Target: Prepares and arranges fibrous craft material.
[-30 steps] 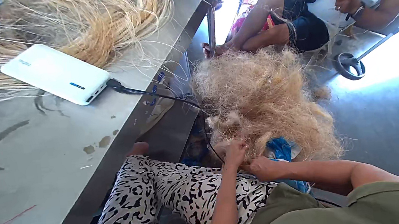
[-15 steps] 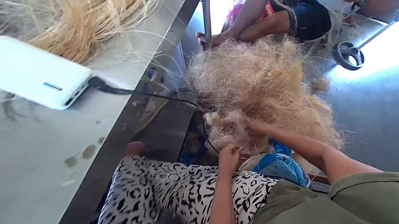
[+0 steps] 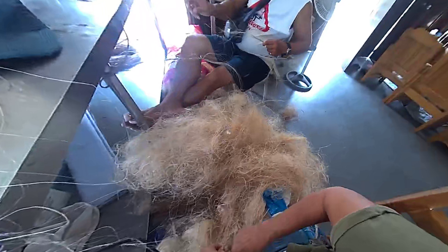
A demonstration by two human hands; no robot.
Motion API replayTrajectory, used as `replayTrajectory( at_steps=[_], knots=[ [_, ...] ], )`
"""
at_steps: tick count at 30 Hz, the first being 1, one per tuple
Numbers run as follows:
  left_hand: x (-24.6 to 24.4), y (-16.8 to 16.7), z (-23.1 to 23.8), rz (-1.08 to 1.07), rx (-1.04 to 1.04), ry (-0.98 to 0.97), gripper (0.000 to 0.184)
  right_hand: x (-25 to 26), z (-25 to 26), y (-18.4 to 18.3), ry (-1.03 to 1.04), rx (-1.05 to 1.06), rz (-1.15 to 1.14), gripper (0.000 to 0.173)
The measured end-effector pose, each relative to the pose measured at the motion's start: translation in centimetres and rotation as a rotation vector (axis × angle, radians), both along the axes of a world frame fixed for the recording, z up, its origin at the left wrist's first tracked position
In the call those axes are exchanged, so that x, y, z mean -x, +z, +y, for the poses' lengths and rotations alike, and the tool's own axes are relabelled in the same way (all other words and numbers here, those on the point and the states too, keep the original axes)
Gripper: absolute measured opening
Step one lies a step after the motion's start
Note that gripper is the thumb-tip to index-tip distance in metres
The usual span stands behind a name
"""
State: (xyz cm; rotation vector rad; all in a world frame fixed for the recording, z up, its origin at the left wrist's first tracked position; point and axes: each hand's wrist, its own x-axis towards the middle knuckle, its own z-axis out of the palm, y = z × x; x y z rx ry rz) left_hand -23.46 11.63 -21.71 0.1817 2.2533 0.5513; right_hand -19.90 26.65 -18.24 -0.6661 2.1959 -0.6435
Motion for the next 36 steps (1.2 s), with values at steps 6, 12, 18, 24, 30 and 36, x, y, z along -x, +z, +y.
replayTrajectory(
  at_steps=[6,12,18,24,30,36],
  knots=[
    [-1.4,2.7,-0.5,-0.045,-0.028,0.094,0.03,5.3,5.5,0.5,-0.364,-0.041,-0.16,0.032],
    [-1.6,1.4,-1.6,-0.079,-0.109,0.0,0.026,5.6,11.5,-4.5,-0.542,-0.184,-0.187,0.039],
    [-1.9,1.1,-1.8,-0.108,-0.148,-0.063,0.022,6.7,14.9,-2.9,-1.135,-0.29,-0.272,0.041],
    [-1.9,1.4,-1.7,-0.121,-0.125,-0.083,0.021,8.6,19.6,-2.4,-1.381,-0.155,-0.372,0.037],
    [-1.8,1.2,-1.6,-0.135,-0.119,-0.068,0.022,10.8,12.9,6.7,-0.586,-0.307,-0.278,0.025],
    [-1.8,1.3,-1.7,-0.135,-0.12,-0.074,0.023,12.3,5.0,3.0,-0.318,-0.382,0.065,0.02]
  ],
)
